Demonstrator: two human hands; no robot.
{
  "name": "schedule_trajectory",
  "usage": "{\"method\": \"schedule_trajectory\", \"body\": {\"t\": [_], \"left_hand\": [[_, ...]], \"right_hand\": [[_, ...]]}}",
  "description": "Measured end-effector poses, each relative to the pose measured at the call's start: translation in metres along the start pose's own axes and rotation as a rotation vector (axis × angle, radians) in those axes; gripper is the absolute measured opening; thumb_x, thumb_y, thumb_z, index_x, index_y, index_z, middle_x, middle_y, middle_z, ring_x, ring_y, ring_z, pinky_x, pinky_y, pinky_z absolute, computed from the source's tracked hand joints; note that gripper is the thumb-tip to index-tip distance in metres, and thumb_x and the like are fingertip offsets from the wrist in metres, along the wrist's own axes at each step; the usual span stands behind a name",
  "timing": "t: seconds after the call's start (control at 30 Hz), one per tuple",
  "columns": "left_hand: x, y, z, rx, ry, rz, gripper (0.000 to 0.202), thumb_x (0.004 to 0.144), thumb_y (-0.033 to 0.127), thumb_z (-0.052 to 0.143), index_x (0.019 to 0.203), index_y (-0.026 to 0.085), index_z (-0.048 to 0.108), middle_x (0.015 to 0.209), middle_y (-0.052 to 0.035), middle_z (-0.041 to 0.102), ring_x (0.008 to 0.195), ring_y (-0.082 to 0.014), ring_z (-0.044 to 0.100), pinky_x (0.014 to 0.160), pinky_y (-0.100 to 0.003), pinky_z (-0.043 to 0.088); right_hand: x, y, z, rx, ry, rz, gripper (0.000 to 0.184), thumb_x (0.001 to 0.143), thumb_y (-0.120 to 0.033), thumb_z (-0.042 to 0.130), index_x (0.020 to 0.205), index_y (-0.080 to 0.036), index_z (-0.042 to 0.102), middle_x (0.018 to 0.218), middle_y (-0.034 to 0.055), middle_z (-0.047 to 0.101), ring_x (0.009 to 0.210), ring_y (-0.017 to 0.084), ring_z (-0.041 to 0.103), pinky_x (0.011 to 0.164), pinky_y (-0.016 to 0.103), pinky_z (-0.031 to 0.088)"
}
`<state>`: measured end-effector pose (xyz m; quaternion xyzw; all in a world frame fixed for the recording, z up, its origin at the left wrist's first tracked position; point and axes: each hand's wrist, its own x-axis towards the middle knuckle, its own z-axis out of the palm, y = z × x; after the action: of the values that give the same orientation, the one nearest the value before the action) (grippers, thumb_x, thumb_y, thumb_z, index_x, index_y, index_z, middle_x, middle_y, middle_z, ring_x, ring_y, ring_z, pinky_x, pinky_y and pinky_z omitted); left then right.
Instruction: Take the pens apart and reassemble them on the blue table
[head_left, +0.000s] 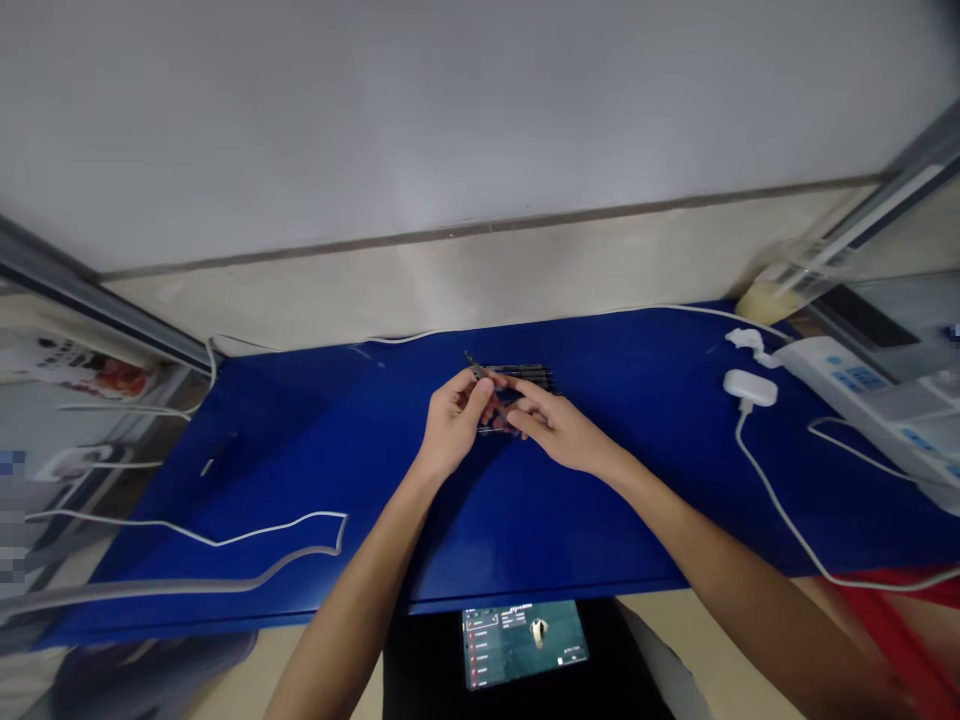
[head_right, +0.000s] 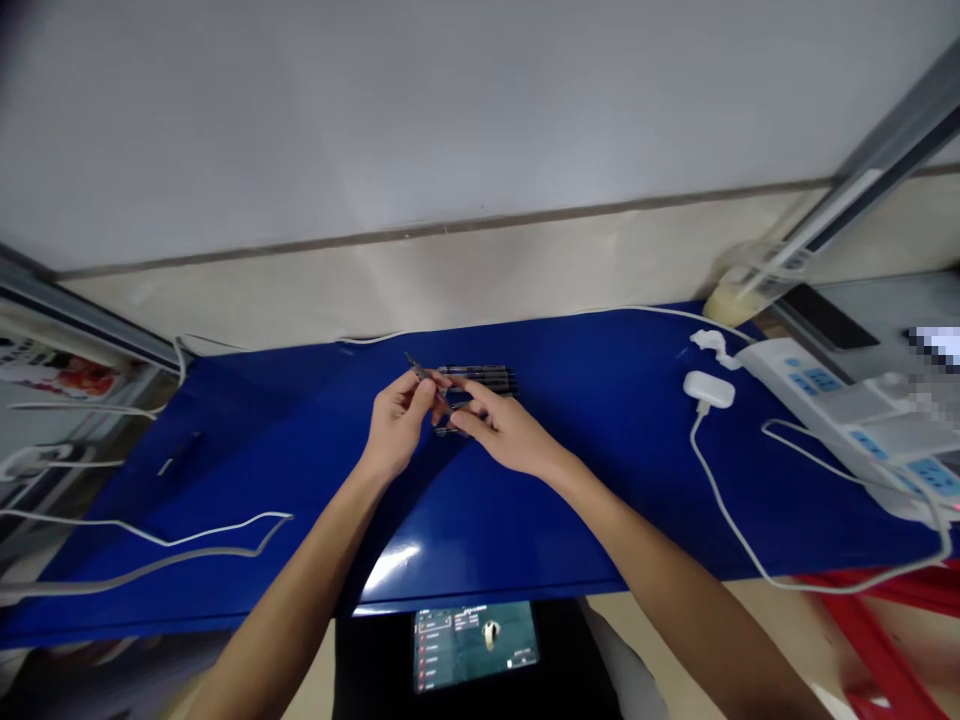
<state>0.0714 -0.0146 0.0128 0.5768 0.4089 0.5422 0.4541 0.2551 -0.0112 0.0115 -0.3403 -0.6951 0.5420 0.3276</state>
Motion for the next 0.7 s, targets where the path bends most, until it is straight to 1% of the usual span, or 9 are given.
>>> {"method": "schedule_trajectory", "body": {"t": [0.07,0.1,0.2,0.27,0.33,0.43,0.5,0.57,0.7], "left_hand": [[0.001,-0.001,0.002,-0.081,0.008,-0.029,0.031,0.091,0.045,0.065,0.100,0.016,0.069,0.069,0.0010,0.065,0.060,-0.0098,0.059,0.060,-0.023,0.048],[0.001,-0.001,0.003,-0.103,0.011,-0.041,0.031,0.089,0.044,0.068,0.101,0.016,0.070,0.073,-0.0007,0.068,0.064,-0.0112,0.063,0.063,-0.024,0.050],[0.000,0.001,0.006,-0.127,-0.020,-0.099,0.031,0.083,0.040,0.075,0.102,0.015,0.072,0.083,-0.0051,0.075,0.076,-0.0150,0.070,0.072,-0.027,0.054],[-0.003,0.001,0.009,-0.141,-0.084,-0.152,0.033,0.080,0.038,0.078,0.102,0.015,0.072,0.087,-0.0065,0.076,0.081,-0.0168,0.072,0.076,-0.030,0.055],[-0.008,-0.001,0.015,-0.142,-0.147,-0.186,0.035,0.077,0.036,0.081,0.101,0.014,0.070,0.089,-0.0072,0.077,0.081,-0.0171,0.072,0.078,-0.031,0.055],[-0.015,-0.004,0.025,-0.059,-0.195,-0.176,0.036,0.077,0.035,0.081,0.101,0.014,0.065,0.084,-0.0044,0.075,0.073,-0.0130,0.069,0.071,-0.026,0.052],[-0.019,-0.004,0.030,0.048,-0.220,-0.137,0.035,0.080,0.036,0.078,0.105,0.016,0.064,0.079,-0.0012,0.073,0.068,-0.0102,0.065,0.067,-0.023,0.049],[-0.022,-0.002,0.031,0.165,-0.243,-0.073,0.033,0.084,0.038,0.074,0.109,0.018,0.065,0.083,-0.0003,0.073,0.068,-0.0093,0.064,0.066,-0.022,0.048],[-0.021,0.001,0.028,0.405,-0.211,0.066,0.030,0.094,0.039,0.061,0.118,0.021,0.065,0.093,-0.0002,0.073,0.070,-0.0086,0.062,0.066,-0.021,0.048]], "right_hand": [[0.001,0.001,-0.006,0.044,0.073,0.019,0.040,0.097,-0.038,0.056,0.134,-0.023,0.060,0.085,0.0030,0.071,0.075,0.017,0.066,0.069,0.030,0.052],[0.002,0.001,-0.010,0.059,0.128,0.036,0.031,0.095,-0.038,0.060,0.120,-0.022,0.068,0.078,0.0019,0.068,0.069,0.016,0.064,0.065,0.029,0.051],[0.003,-0.001,-0.026,0.162,0.319,0.041,0.019,0.082,-0.035,0.077,0.095,-0.021,0.074,0.069,-0.0001,0.066,0.062,0.013,0.059,0.060,0.028,0.046],[0.003,-0.003,-0.033,0.309,0.396,0.025,0.016,0.079,-0.032,0.081,0.088,-0.022,0.074,0.062,-0.0018,0.062,0.059,0.012,0.056,0.060,0.027,0.043],[0.003,-0.004,-0.035,0.452,0.422,0.029,0.013,0.081,-0.032,0.079,0.084,-0.021,0.073,0.059,-0.0025,0.058,0.056,0.011,0.052,0.059,0.026,0.042],[0.005,-0.004,-0.027,0.533,0.430,0.067,0.021,0.084,-0.038,0.076,0.079,-0.018,0.073,0.067,-0.0003,0.058,0.059,0.010,0.049,0.059,0.026,0.042],[0.007,-0.005,-0.020,0.573,0.448,0.072,0.028,0.087,-0.043,0.072,0.076,-0.017,0.070,0.071,0.0005,0.058,0.062,0.010,0.050,0.059,0.025,0.042],[0.009,-0.005,-0.018,0.669,0.478,0.051,0.031,0.088,-0.045,0.069,0.073,-0.018,0.065,0.072,0.0005,0.057,0.064,0.011,0.052,0.060,0.025,0.044],[0.011,-0.002,-0.036,0.844,0.598,-0.003,0.032,0.089,-0.042,0.069,0.071,-0.019,0.056,0.066,-0.0008,0.053,0.060,0.012,0.052,0.057,0.026,0.046]]}}
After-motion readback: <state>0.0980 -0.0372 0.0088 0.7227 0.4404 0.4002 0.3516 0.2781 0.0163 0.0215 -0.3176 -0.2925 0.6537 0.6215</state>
